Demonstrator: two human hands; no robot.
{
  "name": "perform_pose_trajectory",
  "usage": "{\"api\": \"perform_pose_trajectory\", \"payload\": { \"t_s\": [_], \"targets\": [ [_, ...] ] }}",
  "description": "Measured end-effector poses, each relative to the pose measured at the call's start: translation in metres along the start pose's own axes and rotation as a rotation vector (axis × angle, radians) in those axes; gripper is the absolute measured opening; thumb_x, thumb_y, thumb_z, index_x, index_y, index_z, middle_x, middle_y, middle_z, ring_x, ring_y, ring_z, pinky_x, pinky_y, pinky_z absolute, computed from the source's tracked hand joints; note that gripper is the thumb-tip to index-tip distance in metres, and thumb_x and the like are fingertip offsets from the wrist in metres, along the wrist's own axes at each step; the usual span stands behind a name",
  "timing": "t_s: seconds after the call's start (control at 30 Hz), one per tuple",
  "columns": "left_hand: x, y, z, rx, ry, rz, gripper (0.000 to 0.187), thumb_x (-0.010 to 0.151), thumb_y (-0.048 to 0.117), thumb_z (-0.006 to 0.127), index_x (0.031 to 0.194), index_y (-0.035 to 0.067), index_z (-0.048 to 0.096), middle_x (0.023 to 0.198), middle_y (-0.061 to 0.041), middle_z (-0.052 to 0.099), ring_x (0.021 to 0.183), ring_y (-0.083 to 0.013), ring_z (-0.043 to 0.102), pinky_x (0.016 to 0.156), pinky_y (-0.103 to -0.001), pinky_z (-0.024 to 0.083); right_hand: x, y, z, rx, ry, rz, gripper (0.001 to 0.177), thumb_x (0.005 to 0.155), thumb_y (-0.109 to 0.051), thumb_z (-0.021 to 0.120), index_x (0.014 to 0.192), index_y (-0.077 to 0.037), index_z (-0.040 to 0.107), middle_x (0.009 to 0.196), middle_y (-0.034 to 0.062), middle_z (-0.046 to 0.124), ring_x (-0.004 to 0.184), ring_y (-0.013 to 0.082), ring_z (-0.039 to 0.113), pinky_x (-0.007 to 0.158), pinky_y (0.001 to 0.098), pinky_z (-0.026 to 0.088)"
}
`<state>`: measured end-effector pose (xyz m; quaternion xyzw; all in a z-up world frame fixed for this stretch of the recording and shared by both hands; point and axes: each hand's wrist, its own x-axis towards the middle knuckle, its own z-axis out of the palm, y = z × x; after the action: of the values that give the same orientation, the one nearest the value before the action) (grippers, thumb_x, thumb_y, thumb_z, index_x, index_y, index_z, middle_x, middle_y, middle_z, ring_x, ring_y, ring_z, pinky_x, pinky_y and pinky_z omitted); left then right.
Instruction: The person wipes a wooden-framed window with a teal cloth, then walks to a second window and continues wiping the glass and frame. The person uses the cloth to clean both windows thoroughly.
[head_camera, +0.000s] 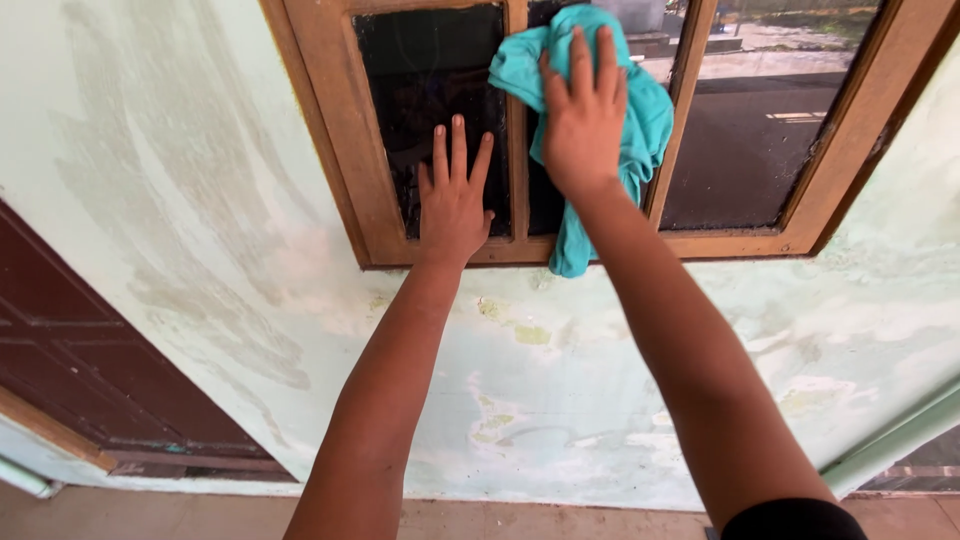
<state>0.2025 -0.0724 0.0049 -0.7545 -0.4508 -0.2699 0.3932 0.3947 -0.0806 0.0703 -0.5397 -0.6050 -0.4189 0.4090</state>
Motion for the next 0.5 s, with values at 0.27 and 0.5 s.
{"api": "perform_pose_trajectory", "payload": {
  "t_s": [0.27, 0.5],
  "targets": [
    [-0.006, 0.001, 0.006, 0.049, 0.032, -0.007, 0.113, 0.079, 0.050, 0.086, 0.169, 0.021, 0.023, 0.171, -0.020, 0.001, 0.157, -0.0415, 0.009, 0.108, -0.049, 0.051, -0.096, 0.013, 0.002, -0.038, 0.058, -0.347, 0.016, 0.105, -0.009, 0.056, 0.114, -0.010, 0.070, 0.154, 0.0153, 0.049, 0.143, 0.0446, 0.039, 0.090, 0.0535, 0.052],
    [-0.005, 0.001, 0.007, 0.011, 0.027, -0.013, 0.117, 0.083, 0.046, 0.088, 0.172, 0.021, 0.015, 0.171, -0.019, -0.005, 0.158, -0.0425, 0.005, 0.110, -0.052, 0.052, -0.138, 0.041, -0.003, 0.067, -0.133, -0.592, 0.012, 0.074, -0.004, 0.067, 0.080, -0.013, 0.072, 0.096, 0.0036, 0.062, 0.111, 0.0308, 0.058, 0.049, 0.0363, 0.048]
  ]
}}
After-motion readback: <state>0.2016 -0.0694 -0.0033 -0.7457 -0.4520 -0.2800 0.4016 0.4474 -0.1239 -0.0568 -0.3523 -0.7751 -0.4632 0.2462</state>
